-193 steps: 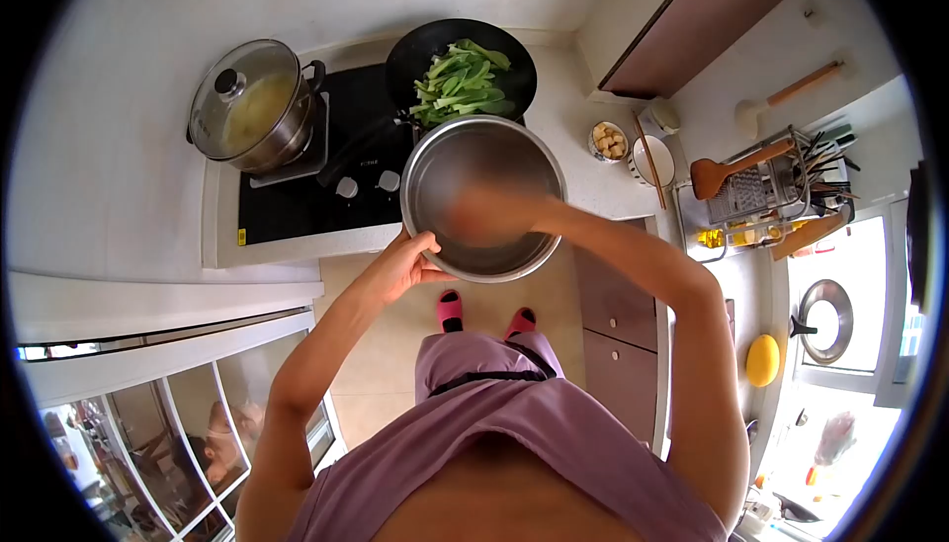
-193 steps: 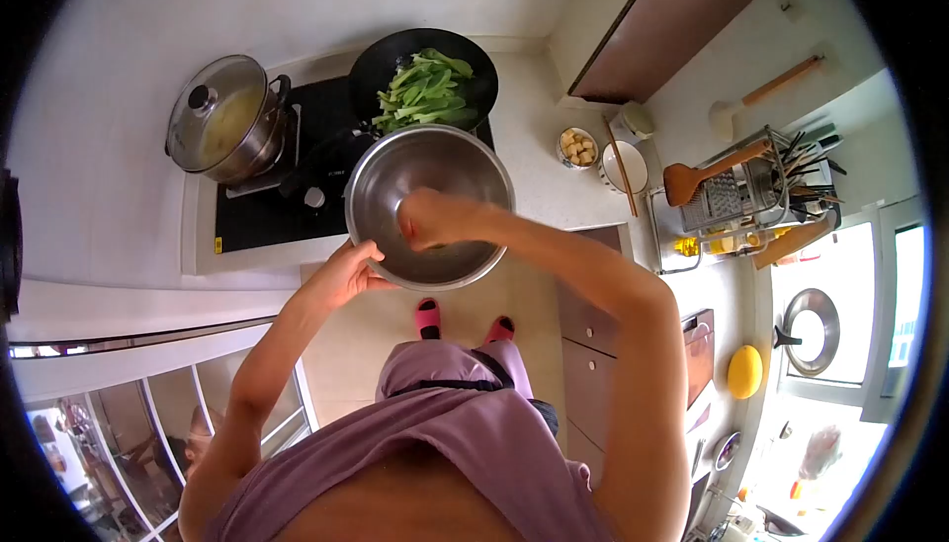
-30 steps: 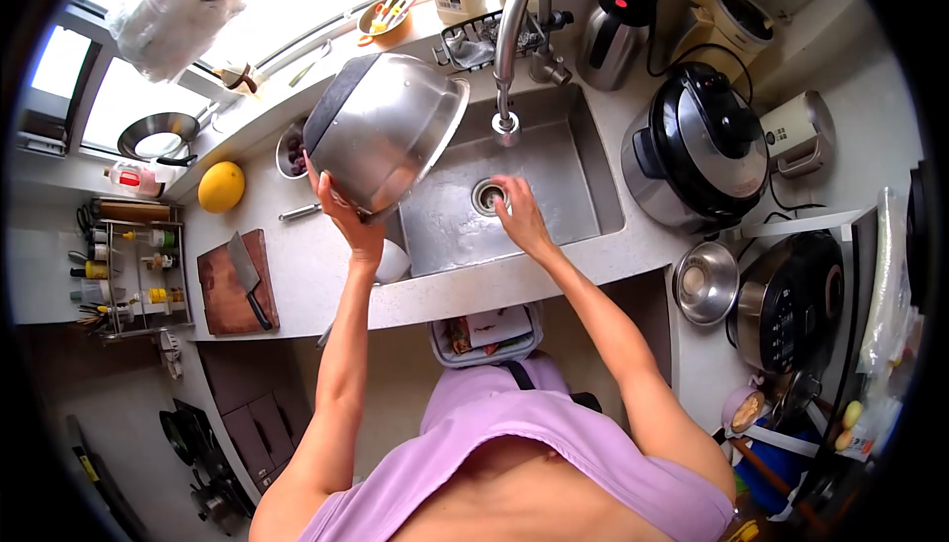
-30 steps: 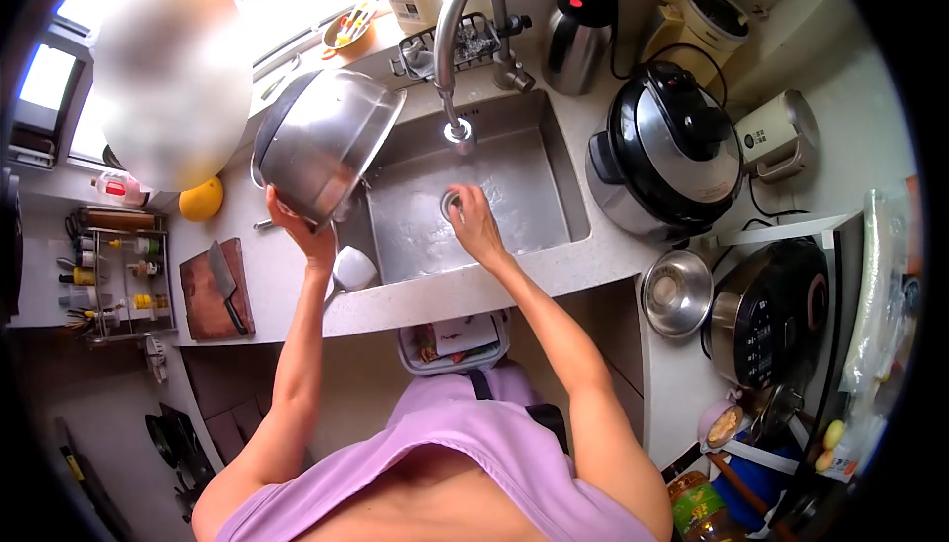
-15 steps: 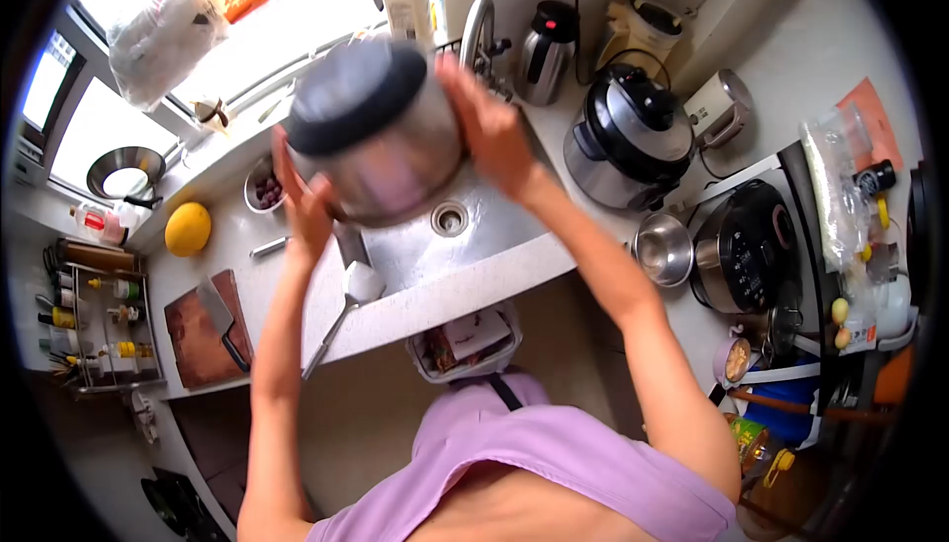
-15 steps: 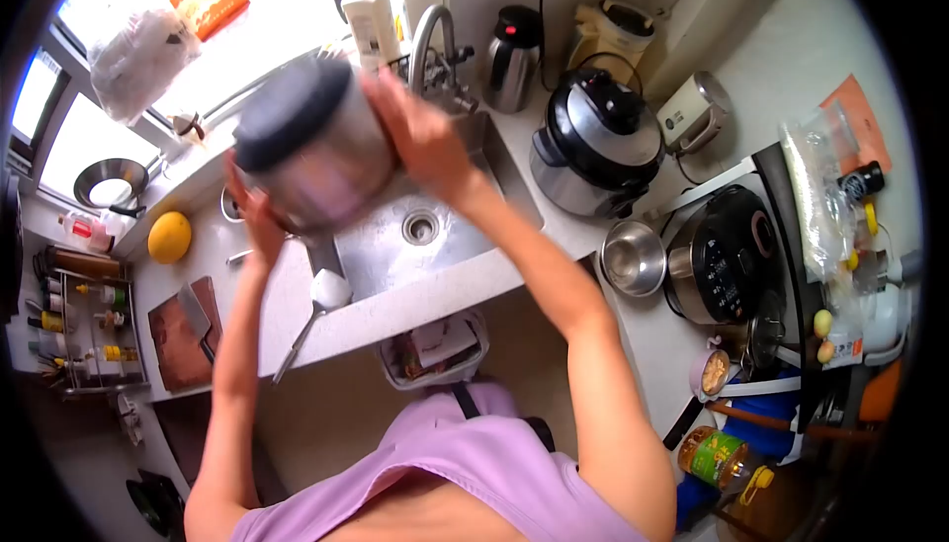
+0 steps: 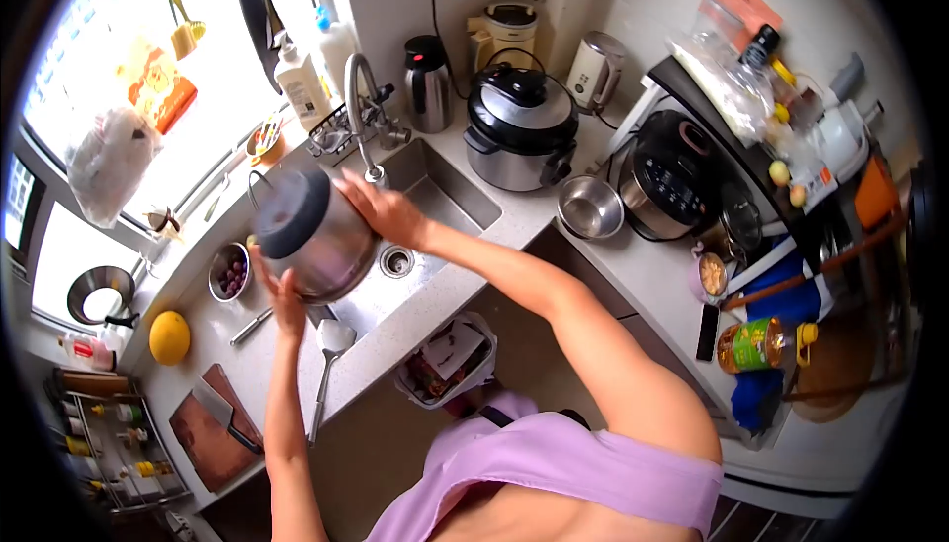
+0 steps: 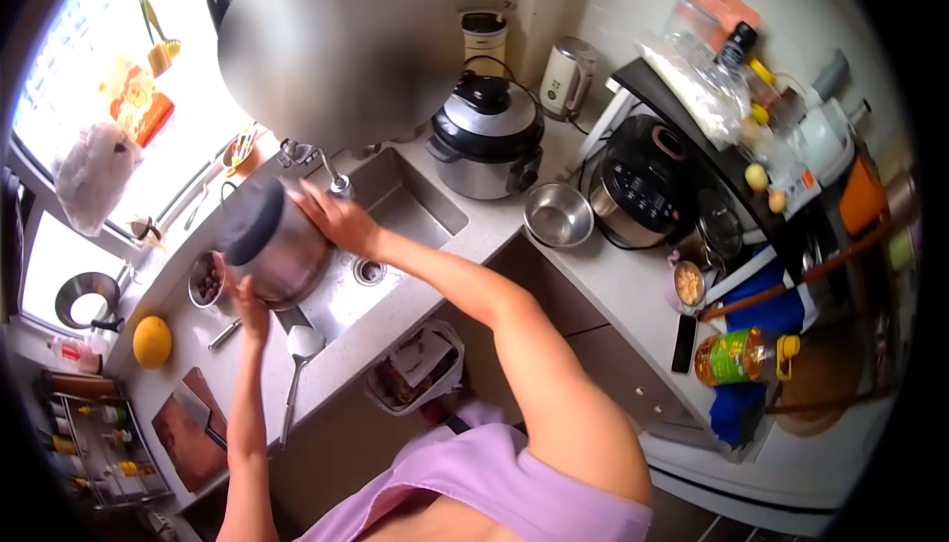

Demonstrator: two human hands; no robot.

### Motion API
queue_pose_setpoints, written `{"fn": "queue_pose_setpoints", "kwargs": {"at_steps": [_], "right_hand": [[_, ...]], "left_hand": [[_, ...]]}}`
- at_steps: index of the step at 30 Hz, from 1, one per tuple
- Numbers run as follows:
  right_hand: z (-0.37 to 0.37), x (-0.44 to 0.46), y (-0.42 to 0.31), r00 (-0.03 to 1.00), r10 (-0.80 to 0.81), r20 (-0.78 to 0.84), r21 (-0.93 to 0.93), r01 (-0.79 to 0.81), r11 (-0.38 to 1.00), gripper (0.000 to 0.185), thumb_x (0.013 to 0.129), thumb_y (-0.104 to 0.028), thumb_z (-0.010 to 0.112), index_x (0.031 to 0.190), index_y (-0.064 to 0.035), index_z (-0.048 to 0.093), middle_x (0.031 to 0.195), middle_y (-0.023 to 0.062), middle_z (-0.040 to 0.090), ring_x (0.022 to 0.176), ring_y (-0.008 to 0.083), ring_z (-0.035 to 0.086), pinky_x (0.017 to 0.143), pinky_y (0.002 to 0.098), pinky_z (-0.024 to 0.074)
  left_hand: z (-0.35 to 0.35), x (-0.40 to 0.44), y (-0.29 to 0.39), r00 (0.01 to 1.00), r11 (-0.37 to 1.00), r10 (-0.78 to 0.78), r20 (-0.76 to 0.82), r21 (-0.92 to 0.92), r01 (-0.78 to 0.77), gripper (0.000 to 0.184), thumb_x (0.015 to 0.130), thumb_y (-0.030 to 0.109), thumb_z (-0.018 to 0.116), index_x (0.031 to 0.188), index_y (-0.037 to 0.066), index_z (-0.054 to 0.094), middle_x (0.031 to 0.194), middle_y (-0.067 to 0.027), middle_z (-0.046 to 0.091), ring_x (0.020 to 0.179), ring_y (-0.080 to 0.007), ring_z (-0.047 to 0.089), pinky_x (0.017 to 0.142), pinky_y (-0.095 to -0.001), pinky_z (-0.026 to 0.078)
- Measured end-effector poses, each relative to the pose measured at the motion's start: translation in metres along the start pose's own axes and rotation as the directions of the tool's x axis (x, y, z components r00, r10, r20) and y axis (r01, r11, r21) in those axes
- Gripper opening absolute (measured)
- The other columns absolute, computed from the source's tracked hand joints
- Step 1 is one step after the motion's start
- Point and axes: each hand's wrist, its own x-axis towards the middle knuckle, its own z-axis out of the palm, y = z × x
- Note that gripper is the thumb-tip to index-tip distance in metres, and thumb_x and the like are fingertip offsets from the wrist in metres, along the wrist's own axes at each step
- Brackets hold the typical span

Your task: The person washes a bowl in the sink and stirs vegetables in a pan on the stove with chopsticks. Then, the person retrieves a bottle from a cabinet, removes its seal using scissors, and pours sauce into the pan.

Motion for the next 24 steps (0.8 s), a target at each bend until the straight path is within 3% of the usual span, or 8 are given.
{"fn": "queue_pose_setpoints", "kwargs": {"at_steps": [3,6,9,12,13,15,21,24], "right_hand": [[0.079,-0.097,0.012,0.827,0.411,0.384,0.119,-0.486,0.866,0.061,0.091,-0.009,0.05,0.148,-0.0083,0.028,0.104,0.0234,0.066,0.073,0.0416,0.067,0.066,0.0496,0.0563],[0.065,-0.082,-0.006,0.793,0.489,0.364,0.196,-0.579,0.792,0.082,0.078,0.003,0.055,0.15,-0.0113,0.018,0.091,0.0277,0.066,0.09,0.0458,0.064,0.074,0.0539,0.0494],[0.047,-0.052,-0.014,0.687,0.646,0.333,0.302,-0.727,0.617,0.086,0.074,0.005,0.052,0.147,-0.0161,0.013,0.095,0.028,0.064,0.091,0.0491,0.062,0.075,0.0519,0.048],[0.015,-0.054,-0.022,0.683,0.707,0.183,0.426,-0.704,0.568,0.07,0.075,0.003,0.052,0.14,-0.0096,0.029,0.093,0.0235,0.065,0.086,0.0443,0.065,0.074,0.0492,0.0525],[-0.011,-0.06,-0.03,0.407,0.795,0.45,0.549,-0.828,0.113,0.058,0.076,0.002,0.053,0.132,-0.0049,0.039,0.091,0.0197,0.065,0.084,0.0384,0.066,0.074,0.0473,0.0549],[-0.067,-0.09,-0.042,0.184,0.652,0.735,0.574,-0.682,-0.454,0.035,0.078,-0.001,0.057,0.113,0.0014,0.055,0.086,0.0128,0.063,0.081,0.0282,0.067,0.074,0.044,0.0586],[-0.271,-0.289,-0.111,-0.231,0.656,0.718,0.55,-0.39,-0.739,0.019,0.088,-0.018,0.062,0.094,-0.0001,0.059,0.096,0.0122,0.063,0.084,0.0287,0.068,0.08,0.0431,0.0596],[-0.368,-0.352,-0.162,-0.319,0.603,0.731,0.526,-0.3,-0.796,0.022,0.091,-0.018,0.056,0.095,0.0043,0.057,0.113,0.0238,0.063,0.102,0.0412,0.066,0.083,0.0402,0.0594]], "left_hand": [[0.013,-0.011,-0.039,0.967,0.981,0.113,0.227,0.132,-0.145,0.068,0.089,-0.002,0.044,0.153,0.005,0.023,0.16,-0.0152,0.02,0.148,-0.0287,0.017,0.12,-0.0407,0.012],[0.004,0.011,-0.088,0.9,0.87,-0.305,0.31,-0.295,0.396,0.064,0.089,-0.006,0.05,0.15,0.008,0.034,0.123,-0.0084,0.058,0.089,-0.0229,0.058,0.081,-0.0365,0.05],[-0.041,0.069,-0.014,0.997,0.972,0.03,0.07,0.232,-0.046,0.081,0.086,0.012,0.069,0.152,0.009,0.022,0.148,-0.0159,0.033,0.127,-0.0295,0.041,0.102,-0.0445,0.04],[-0.078,0.103,0.009,0.993,0.996,-0.061,-0.103,-0.071,0.054,0.076,0.091,0.036,0.067,0.151,0.01,0.029,0.155,-0.0134,0.03,0.141,-0.0297,0.033,0.113,-0.0471,0.03],[-0.084,0.102,0.028,0.99,0.995,-0.072,-0.121,-0.076,0.063,0.07,0.093,0.04,0.064,0.148,0.009,0.035,0.151,-0.0128,0.036,0.138,-0.0281,0.037,0.112,-0.0453,0.032],[-0.076,0.087,0.044,0.974,0.971,-0.185,-0.133,-0.18,0.16,0.06,0.096,0.044,0.058,0.143,0.009,0.044,0.141,-0.0117,0.049,0.132,-0.0249,0.045,0.109,-0.0418,0.036],[0.125,-0.028,0.136,0.966,0.894,-0.228,0.124,-0.367,0.258,0.022,0.102,0.023,0.049,0.109,0.006,0.06,0.097,-0.005,0.061,0.089,-0.0146,0.059,0.076,-0.0286,0.048],[0.287,-0.111,0.217,0.661,0.727,-0.147,0.736,-0.372,0.576,0.024,0.094,0.012,0.059,0.118,0.006,0.06,0.107,-0.0053,0.064,0.09,-0.0121,0.059,0.08,-0.0272,0.051]]}}
